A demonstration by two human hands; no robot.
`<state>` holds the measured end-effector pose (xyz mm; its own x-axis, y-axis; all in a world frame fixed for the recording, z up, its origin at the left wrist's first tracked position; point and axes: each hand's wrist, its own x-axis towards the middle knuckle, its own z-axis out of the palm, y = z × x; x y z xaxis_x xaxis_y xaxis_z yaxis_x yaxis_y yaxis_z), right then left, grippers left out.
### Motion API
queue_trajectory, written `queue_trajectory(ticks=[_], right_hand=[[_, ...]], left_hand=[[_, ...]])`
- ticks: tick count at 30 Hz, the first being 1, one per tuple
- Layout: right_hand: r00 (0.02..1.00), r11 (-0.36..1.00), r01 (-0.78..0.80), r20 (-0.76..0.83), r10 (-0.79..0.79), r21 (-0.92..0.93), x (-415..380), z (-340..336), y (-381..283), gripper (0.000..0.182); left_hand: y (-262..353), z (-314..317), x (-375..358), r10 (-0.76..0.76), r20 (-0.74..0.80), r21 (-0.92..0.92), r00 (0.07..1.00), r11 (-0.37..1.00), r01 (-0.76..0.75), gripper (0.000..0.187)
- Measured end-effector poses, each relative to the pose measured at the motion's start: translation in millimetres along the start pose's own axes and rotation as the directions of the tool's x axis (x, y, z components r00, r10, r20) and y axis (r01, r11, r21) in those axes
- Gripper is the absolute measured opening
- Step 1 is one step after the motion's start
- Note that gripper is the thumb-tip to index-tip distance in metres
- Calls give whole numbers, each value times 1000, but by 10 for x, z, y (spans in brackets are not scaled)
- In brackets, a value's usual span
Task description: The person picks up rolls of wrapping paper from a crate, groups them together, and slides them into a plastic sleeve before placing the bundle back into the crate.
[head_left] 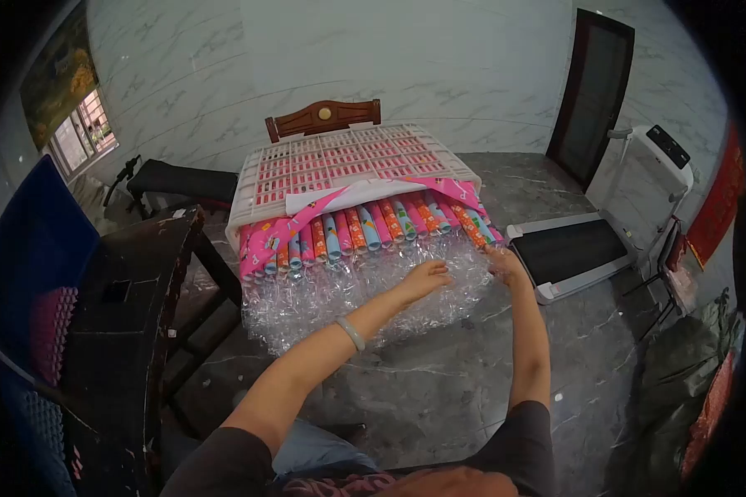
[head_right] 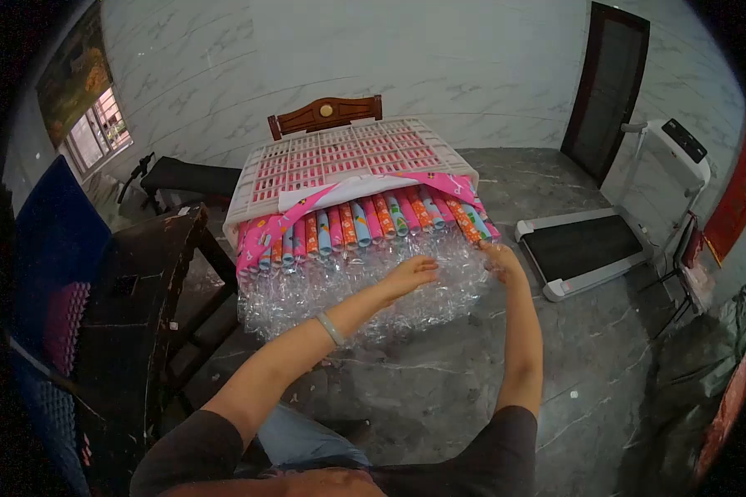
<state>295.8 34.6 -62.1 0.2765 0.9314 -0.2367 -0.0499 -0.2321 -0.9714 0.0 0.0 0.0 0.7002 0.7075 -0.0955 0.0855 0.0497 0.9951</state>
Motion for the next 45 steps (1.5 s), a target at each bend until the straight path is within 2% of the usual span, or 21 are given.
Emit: queue_trajectory(ticks=[3,6,7,9,13,16,17,18,19,21,22,24,26,27,30,32,33,35,36,39,45], right_hand=[[996,999,-18,86,21,-29,124,40,34,31],[985,997,23,170,-36,80,308,118,-121,32],[986,996,19,166,-33,87,327,154,-138,32],[999,999,20,44,-21,31,349,229,-146,35],[995,995,96,-8,-96,-15,435,227,-30,30],[993,940,44,86,-77,339,232,148,-76,37],[993,943,36,92,-71,332,251,75,-43,37],[980,971,192,-74,-183,142,335,-130,25,37],[925,949,307,-211,-316,-74,396,-264,89,38],[498,688,550,-475,-725,-473,453,-270,193,41],[371,525,590,-372,-851,-613,326,-146,81,40],[262,139,541,9,-965,-830,-335,391,-458,37],[513,-32,537,356,-781,-843,-261,543,-512,38],[531,-25,542,366,-764,-840,-112,660,-477,38],[429,-111,587,424,-797,-802,308,958,-447,35],[567,-119,569,493,-660,-814,540,1066,-601,37],[563,-126,572,499,-659,-811,724,1122,-730,37],[818,-273,510,558,-141,-816,1018,1229,-945,42],[815,-277,512,562,-144,-813,1015,1297,-975,42],[670,126,575,377,-640,-808,1008,1557,-987,42],[732,89,543,419,-538,-835,967,1623,-1004,43]], left_hand=[[-56,-102,-27,56,-132,-84,990,994,-67,56],[166,-228,-236,81,-118,-220,990,970,-106,52],[190,-245,-346,76,-112,-218,991,971,-99,52],[193,-265,-613,56,-82,-446,995,891,-87,49],[-2,-339,-1161,21,-94,-511,995,857,-67,46],[-134,-492,-1767,-17,-144,-535,989,842,-63,40],[-173,-545,-2010,-39,-184,-537,982,841,-68,39],[-239,-605,-2257,-46,-230,-526,972,846,-84,38],[-327,-676,-2485,-58,-274,-516,960,851,-96,37],[-551,-829,-2920,-74,-342,-519,937,846,-123,36],[-630,-853,-3088,-80,-407,-507,910,848,-152,35],[-691,-854,-3315,-92,-458,-516,884,837,-180,34],[-752,-809,-3499,-91,-544,-487,834,844,-225,33],[-781,-757,-3563,-118,-545,-503,830,838,-211,33],[-872,-665,-3701,-151,-611,-489,777,844,-220,33],[-1021,-657,-3804,-200,-612,-533,765,819,-212,34],[-1057,-648,-3829,-200,-615,-535,763,816,-218,34],[-1108,-613,-3890,-236,-632,-566,739,791,-231,34],[-1120,-602,-3917,-232,-635,-564,737,791,-238,34],[-1159,-567,-4012,-238,-667,-546,706,801,-246,33],[-1284,-477,-4210,-318,-714,-559,624,796,-233,33]])
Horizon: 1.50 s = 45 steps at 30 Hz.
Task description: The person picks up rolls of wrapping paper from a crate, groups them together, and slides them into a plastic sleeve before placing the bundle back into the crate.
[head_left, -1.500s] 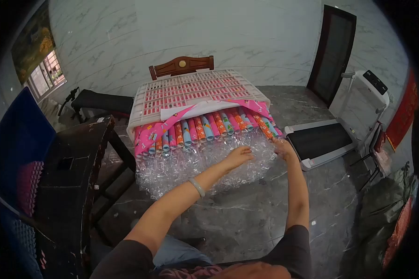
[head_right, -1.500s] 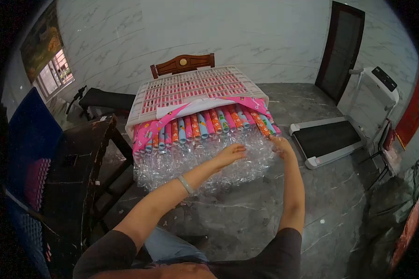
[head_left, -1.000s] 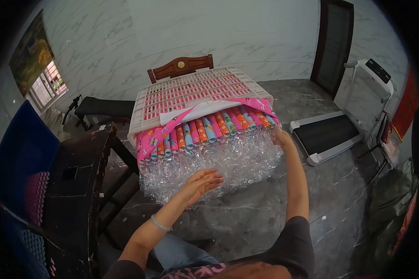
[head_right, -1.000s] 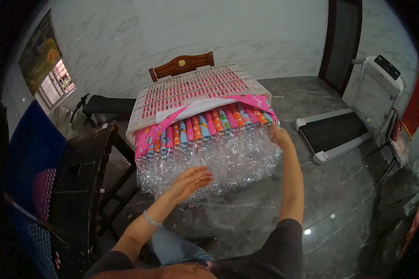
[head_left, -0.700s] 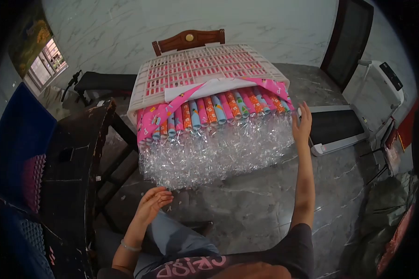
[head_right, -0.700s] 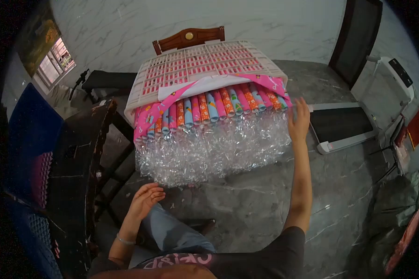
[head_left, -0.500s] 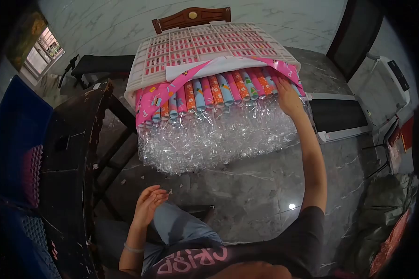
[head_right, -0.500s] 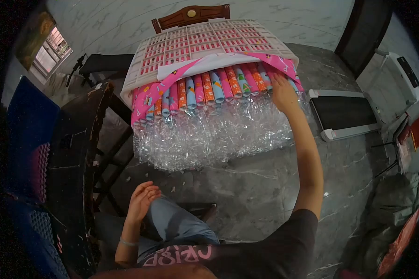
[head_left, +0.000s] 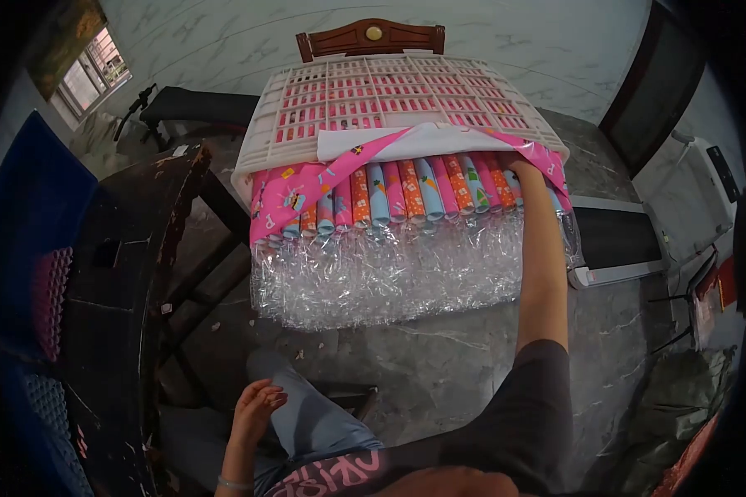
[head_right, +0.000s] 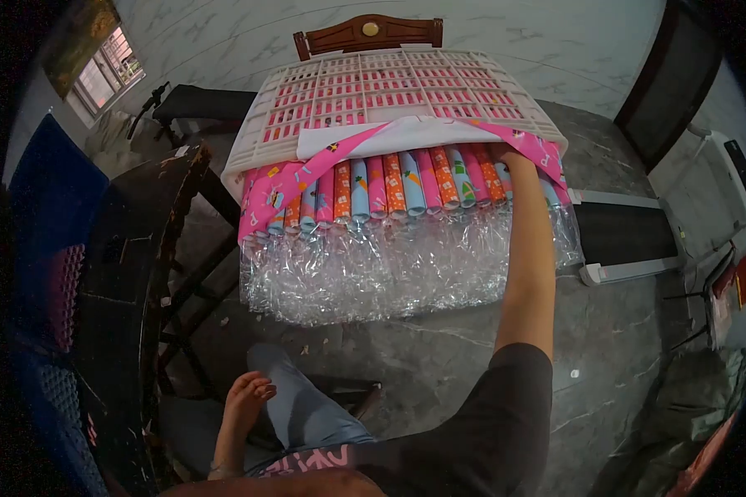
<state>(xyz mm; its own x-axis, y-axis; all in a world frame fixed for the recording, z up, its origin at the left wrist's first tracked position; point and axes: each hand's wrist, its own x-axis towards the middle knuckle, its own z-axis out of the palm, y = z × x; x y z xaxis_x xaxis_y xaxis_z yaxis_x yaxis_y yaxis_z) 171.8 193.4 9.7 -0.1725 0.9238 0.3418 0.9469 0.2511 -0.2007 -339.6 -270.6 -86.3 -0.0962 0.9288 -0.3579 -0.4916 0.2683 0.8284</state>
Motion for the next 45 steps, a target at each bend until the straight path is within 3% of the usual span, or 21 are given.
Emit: queue_trajectory(ticks=[11,13,15,18,19,21,23,24,26,27,28,30,32,35,37,38,40,41,42,43,45], right_hand=[[953,973,-124,249,171,-194,33,-49,-114,44],[886,920,-355,254,388,-167,-480,-298,-377,51],[962,960,-244,-162,221,-136,-1030,13,46,55],[929,965,-243,-311,200,-104,-1456,48,522,58],[846,954,-241,-444,297,178,-1485,92,693,60],[644,716,-151,-482,594,681,-1456,249,1111,69],[469,79,119,-127,874,990,-1231,-43,528,73],[611,-25,202,-106,785,979,-1161,115,810,82],[600,-259,158,116,792,953,-963,86,435,89],[414,8,157,-73,907,987,-796,349,704,95],[424,13,163,-82,902,987,-665,414,704,95],[185,249,-153,-220,958,956,-513,456,647,96],[206,253,-238,-206,957,938,-493,399,650,98],[178,182,-146,-155,972,972,-564,254,536,96],[476,-20,237,-98,874,971,-705,194,427,93],[479,-27,236,-91,873,971,-795,165,381,93],[231,384,50,-385,894,922,-1007,41,431,70],[275,644,-73,-605,747,762,-1125,83,696,54],[278,647,-72,-608,744,759,-1161,49,579,54],[541,804,-132,-638,548,579,-1173,-6,356,47],[922,988,-49,-374,100,144,-1236,-91,-42,35]], left_hand=[[46,-8,-135,-28,-19,-90,999,996,26,33],[40,-158,-177,-20,-39,-98,999,995,16,32],[45,-261,-175,-2,-69,-110,998,994,-6,31],[16,-408,-251,-61,-145,-96,988,994,47,30],[-31,-479,-243,-74,-151,-105,986,993,59,31],[-62,-527,-252,-97,-152,-121,984,990,79,31],[-54,-510,-257,-93,-147,-129,985,989,74,31],[-69,-529,-255,-95,-139,-135,986,988,76,31],[-114,-570,-251,-79,-102,-172,992,983,61,32],[-126,-588,-259,-73,-99,-182,992,982,54,32],[-135,-601,-274,-74,-99,-194,992,979,53,32],[-160,-587,-315,-77,-103,-216,992,975,54,33],[-156,-569,-352,-134,-103,-212,986,971,110,34],[-187,-575,-366,-127,-90,-173,988,979,110,41],[-184,-584,-333,-92,-94,-195,991,978,72,38],[-160,-607,-354,-67,-105,-210,992,977,44,36],[-84,-637,-379,-27,-108,-226,994,974,2,37],[-65,-647,-386,10,-103,-246,995,969,-35,38],[-63,-683,-404,8,-103,-252,995,967,-34,38],[-69,-742,-435,10,-148,-248,989,968,-47,38],[-96,-831,-451,-4,-197,-242,980,969,-44,38]])
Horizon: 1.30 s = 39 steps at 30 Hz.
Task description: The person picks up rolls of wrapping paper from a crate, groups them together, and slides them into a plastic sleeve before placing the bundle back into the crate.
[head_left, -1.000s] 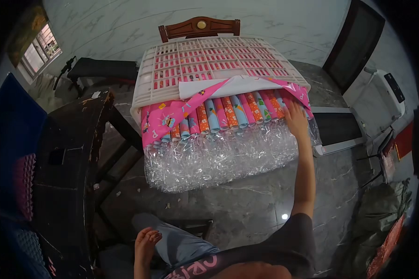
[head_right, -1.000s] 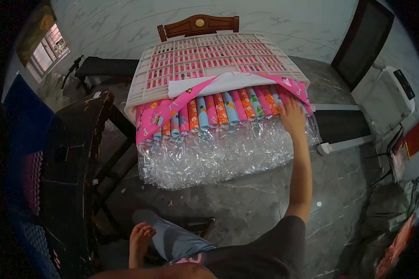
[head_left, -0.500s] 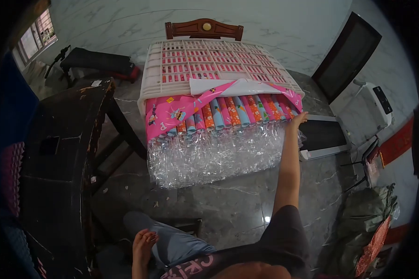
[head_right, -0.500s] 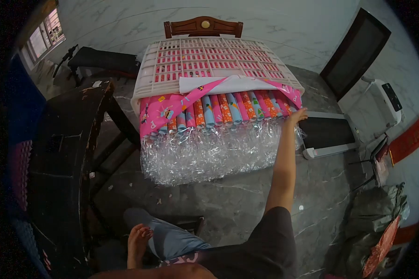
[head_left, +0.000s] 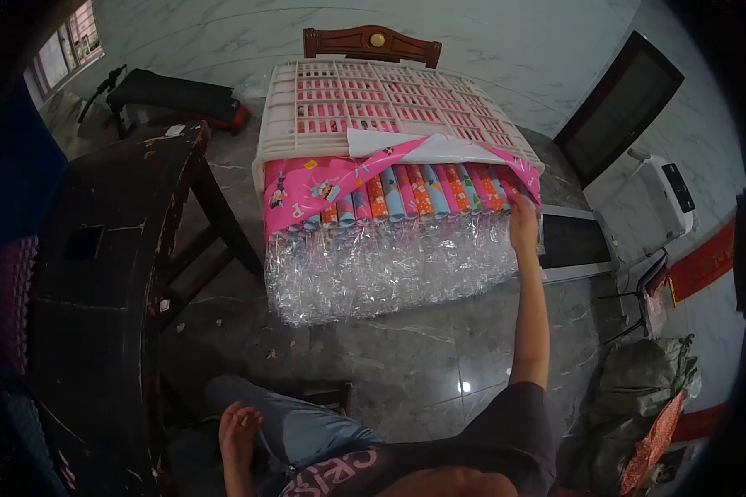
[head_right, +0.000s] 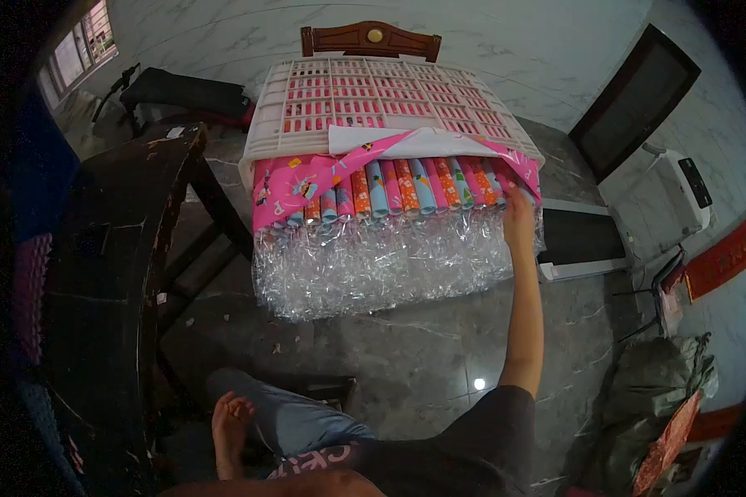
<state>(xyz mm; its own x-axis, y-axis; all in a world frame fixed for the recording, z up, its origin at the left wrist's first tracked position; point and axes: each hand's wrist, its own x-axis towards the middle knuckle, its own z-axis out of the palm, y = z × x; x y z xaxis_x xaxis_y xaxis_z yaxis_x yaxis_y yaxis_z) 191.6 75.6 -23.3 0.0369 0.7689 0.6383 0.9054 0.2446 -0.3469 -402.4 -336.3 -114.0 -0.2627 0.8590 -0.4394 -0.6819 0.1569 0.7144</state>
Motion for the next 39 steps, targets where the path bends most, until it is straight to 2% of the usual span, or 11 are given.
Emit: queue_trajectory(ticks=[3,5,8,9,12,17,22,26,29,32,39], right_hand=[[981,951,192,55,-184,-241,412,223,233,35],[802,891,-76,504,322,-447,783,226,355,39],[705,853,16,611,360,-521,1022,271,404,51],[854,942,-139,446,270,-305,975,447,708,50],[744,903,-243,528,408,-355,1057,483,701,50],[897,911,-158,330,294,-380,947,602,911,48],[793,971,-192,560,239,-142,1025,853,1690,44],[676,965,114,693,-249,236,1610,2600,-1798,46],[396,762,287,652,-646,581,1056,3714,-4705,48],[134,494,309,477,-869,813,-125,3635,-6947,49],[-125,174,328,225,-966,929,-1370,2830,-8932,54]], left_hand=[[-56,-77,-6,-48,-4,6,999,999,48,38],[-81,-73,30,-34,9,17,999,999,34,38],[-63,3,77,-26,10,12,1000,1000,26,38],[-70,29,86,-21,-1,5,1000,1000,21,38],[-109,41,77,-5,-1,0,1000,1000,5,37],[-291,28,19,-73,-58,-13,996,997,72,36],[-274,68,-90,12,-51,-67,999,998,-15,40],[-176,-40,-308,40,-69,-104,997,993,-47,45],[-270,-322,-457,90,-93,-136,992,985,-102,46],[-179,-271,-642,107,-167,-122,980,984,-128,47],[-265,-339,-1030,187,-230,-146,955,963,-224,48]])
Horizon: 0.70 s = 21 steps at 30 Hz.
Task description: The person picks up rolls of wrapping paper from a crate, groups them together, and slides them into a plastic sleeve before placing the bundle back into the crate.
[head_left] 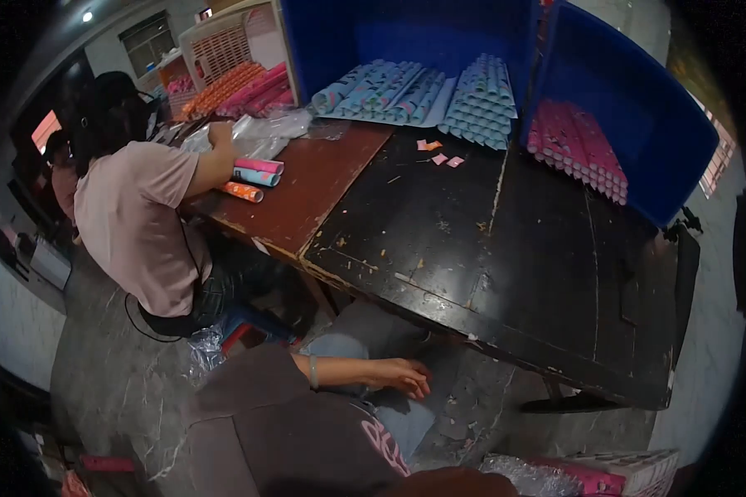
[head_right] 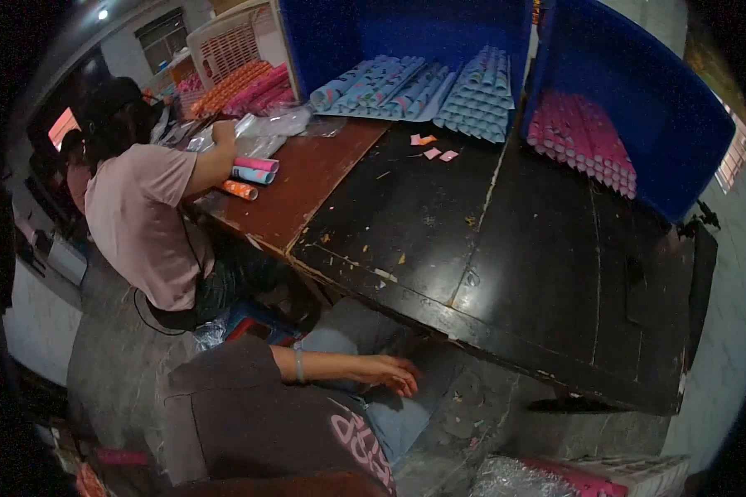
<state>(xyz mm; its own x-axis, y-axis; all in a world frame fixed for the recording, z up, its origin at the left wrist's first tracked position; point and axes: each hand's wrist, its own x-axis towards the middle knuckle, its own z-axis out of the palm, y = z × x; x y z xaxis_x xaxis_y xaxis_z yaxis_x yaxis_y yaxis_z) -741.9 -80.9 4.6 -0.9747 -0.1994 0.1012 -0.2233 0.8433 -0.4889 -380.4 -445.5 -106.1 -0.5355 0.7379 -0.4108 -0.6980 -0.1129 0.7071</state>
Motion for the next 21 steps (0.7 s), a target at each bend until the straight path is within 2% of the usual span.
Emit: queue_trajectory(ticks=[10,16,19,21], right_hand=[[975,977,158,179,-132,-140,678,450,-1032,60],[965,953,188,223,-135,-237,734,547,-1539,64],[982,946,79,190,-19,-314,378,281,-1347,65],[978,921,-131,107,181,-367,-386,-124,-657,67]], left_hand=[[-35,-121,-355,123,-63,-110,990,985,-130,44],[-169,-247,-470,187,35,-114,982,977,-182,46],[-154,-217,-611,151,125,-96,981,986,-140,48],[-73,-190,-721,166,93,-37,982,986,-164,48]])
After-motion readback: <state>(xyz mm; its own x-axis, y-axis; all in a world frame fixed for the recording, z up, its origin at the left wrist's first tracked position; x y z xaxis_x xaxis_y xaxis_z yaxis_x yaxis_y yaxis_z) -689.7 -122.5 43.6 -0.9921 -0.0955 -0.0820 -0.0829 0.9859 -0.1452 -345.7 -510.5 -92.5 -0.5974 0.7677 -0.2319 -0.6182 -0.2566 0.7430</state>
